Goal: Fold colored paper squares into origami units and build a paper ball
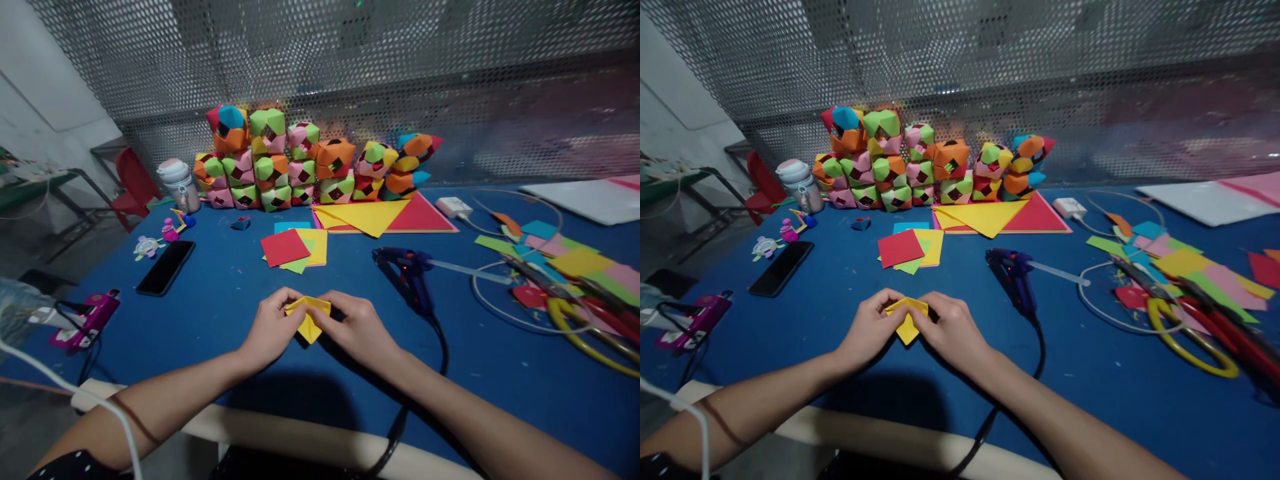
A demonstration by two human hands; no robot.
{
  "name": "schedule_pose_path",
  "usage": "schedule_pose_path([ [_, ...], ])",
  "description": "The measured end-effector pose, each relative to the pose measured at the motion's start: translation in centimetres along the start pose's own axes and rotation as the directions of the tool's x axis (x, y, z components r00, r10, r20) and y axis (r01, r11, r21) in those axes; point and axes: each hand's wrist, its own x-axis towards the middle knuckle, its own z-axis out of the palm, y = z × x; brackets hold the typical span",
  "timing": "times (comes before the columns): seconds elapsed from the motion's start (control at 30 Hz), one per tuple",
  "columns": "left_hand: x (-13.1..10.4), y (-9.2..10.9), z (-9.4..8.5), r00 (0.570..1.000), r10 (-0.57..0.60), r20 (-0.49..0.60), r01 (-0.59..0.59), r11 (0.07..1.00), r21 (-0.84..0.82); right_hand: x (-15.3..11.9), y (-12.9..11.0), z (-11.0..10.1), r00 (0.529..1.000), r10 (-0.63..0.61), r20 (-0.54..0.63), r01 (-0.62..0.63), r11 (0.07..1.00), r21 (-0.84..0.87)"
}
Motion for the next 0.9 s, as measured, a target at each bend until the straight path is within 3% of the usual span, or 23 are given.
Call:
schedule_pose_path([
  [0.13,0.1,0.0,-0.1,0.999,-0.004,-0.041,0.005,1.0,0.027,0.1,-0.2,-0.3,1.0,-0.013,-0.023,0.014,1.0,0.023],
  [0.4,0.1,0.3,0.1,0.999,-0.018,0.034,0.018,1.0,-0.014,0.1,-0.4,-0.7,0.999,-0.053,-0.01,0.053,0.999,0.004],
  [0.9,0.1,-0.1,0.4,0.999,0.023,-0.044,-0.022,1.0,0.018,0.0,-0.1,0.6,1.0,-0.01,-0.029,0.006,0.993,-0.12],
])
